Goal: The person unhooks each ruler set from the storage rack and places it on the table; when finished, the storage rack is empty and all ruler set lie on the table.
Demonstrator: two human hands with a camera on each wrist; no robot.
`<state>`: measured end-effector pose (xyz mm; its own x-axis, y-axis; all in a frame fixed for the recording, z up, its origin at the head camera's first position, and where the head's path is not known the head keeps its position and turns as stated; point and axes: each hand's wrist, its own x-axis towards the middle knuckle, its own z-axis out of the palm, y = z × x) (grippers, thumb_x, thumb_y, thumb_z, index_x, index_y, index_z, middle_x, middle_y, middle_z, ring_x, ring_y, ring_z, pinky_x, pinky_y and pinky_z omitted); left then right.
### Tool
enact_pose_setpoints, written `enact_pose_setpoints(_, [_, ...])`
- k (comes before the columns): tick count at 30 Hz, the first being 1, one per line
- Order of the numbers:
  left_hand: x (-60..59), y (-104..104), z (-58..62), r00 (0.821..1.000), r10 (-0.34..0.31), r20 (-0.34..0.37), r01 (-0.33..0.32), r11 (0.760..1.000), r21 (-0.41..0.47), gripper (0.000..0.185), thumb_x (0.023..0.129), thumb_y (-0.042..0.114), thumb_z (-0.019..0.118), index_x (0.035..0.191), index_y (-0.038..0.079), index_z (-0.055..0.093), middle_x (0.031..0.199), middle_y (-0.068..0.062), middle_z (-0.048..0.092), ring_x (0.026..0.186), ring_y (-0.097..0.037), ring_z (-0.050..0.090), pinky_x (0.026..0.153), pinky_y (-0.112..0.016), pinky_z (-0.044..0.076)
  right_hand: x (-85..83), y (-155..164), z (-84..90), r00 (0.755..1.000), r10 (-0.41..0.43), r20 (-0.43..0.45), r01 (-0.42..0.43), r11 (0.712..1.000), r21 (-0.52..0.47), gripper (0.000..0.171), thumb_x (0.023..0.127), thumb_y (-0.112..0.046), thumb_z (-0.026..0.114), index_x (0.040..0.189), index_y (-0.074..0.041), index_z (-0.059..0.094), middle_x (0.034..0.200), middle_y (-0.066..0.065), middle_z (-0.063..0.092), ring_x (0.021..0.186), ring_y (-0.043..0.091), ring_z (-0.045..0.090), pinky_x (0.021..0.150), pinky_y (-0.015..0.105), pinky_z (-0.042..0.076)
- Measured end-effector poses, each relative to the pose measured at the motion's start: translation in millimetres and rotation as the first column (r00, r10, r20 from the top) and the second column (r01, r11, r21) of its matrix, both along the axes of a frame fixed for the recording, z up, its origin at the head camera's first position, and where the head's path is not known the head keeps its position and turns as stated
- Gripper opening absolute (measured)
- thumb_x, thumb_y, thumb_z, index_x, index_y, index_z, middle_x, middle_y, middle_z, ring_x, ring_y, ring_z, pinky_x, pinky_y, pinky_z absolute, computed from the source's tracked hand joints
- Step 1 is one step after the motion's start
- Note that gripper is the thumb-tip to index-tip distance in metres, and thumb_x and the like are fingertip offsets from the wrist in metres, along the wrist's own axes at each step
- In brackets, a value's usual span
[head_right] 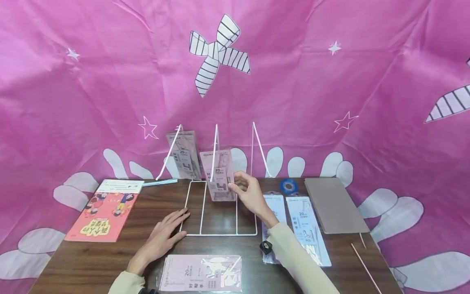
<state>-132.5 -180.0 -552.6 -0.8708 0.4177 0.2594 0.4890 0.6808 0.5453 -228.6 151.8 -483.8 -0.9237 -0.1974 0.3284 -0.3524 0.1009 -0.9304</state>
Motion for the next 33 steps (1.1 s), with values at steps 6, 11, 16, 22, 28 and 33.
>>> enact_pose_setpoints(6, [0.1,0.5,-2.1,1.000,0.007,0.011,-0.007,1.000,0.001,0.055,0.102,0.027,0.068,0.152,0.009,0.056,0.160,-0.010,0.048,0.146,-0.036,0.041,0.099,-0.066,0.039,12.6,1.1,0.9,1.000,0.029,-0.004,-0.029,1.000,-0.013,0.017,0.096,-0.002,0.073,0.112,0.001,0.068,0.099,0.011,0.075,0.092,0.013,0.071,0.082,0.027,0.061])
enact_pose_setpoints(11, [-0.7,0.2,-2.0,0.999,0.012,0.051,-0.012,1.000,0.016,0.056,0.101,0.026,0.070,0.152,0.009,0.056,0.162,-0.009,0.047,0.148,-0.035,0.040,0.101,-0.068,0.038,23.7,3.8,1.1,0.998,0.059,-0.015,-0.060,0.998,-0.018,0.019,0.097,-0.001,0.072,0.116,0.001,0.069,0.105,0.015,0.076,0.095,0.015,0.072,0.082,0.028,0.061])
enact_pose_setpoints(16, [-3.4,-1.3,-5.3,0.998,0.006,0.067,-0.006,1.000,-0.001,0.057,0.102,0.029,0.068,0.154,0.012,0.054,0.164,-0.006,0.044,0.150,-0.032,0.038,0.103,-0.066,0.038,34.8,6.5,3.0,0.997,0.067,-0.032,-0.067,0.998,-0.005,0.019,0.097,0.000,0.071,0.116,0.001,0.068,0.108,0.018,0.075,0.096,0.015,0.072,0.081,0.028,0.061])
enact_pose_setpoints(22, [-2.0,-0.4,1.7,0.997,0.011,0.075,-0.010,1.000,-0.016,0.057,0.100,0.023,0.071,0.153,0.009,0.054,0.163,-0.010,0.045,0.149,-0.036,0.039,0.104,-0.067,0.038,44.7,9.5,3.4,0.996,0.073,-0.041,-0.072,0.997,0.021,0.014,0.098,0.000,0.070,0.112,-0.001,0.069,0.102,0.014,0.076,0.093,0.014,0.072,0.079,0.027,0.060])
enact_pose_setpoints(28, [-1.9,-0.6,-2.8,1.000,0.002,0.000,-0.002,1.000,-0.004,0.056,0.100,0.023,0.071,0.151,0.008,0.056,0.160,-0.012,0.048,0.145,-0.038,0.043,0.098,-0.066,0.041,56.5,13.0,4.1,0.996,0.074,-0.049,-0.071,0.996,0.048,0.014,0.098,-0.001,0.071,0.111,-0.004,0.069,0.099,0.012,0.076,0.089,0.014,0.071,0.073,0.025,0.057])
enact_pose_setpoints(33, [-1.4,-0.9,-4.6,0.999,-0.002,-0.044,0.001,1.000,-0.018,0.055,0.101,0.026,0.069,0.151,0.010,0.056,0.159,-0.010,0.049,0.143,-0.036,0.043,0.095,-0.063,0.041,68.0,15.3,3.6,0.995,0.088,-0.050,-0.085,0.995,0.059,0.016,0.098,0.000,0.071,0.112,-0.004,0.069,0.100,0.011,0.077,0.089,0.014,0.071,0.075,0.027,0.059])
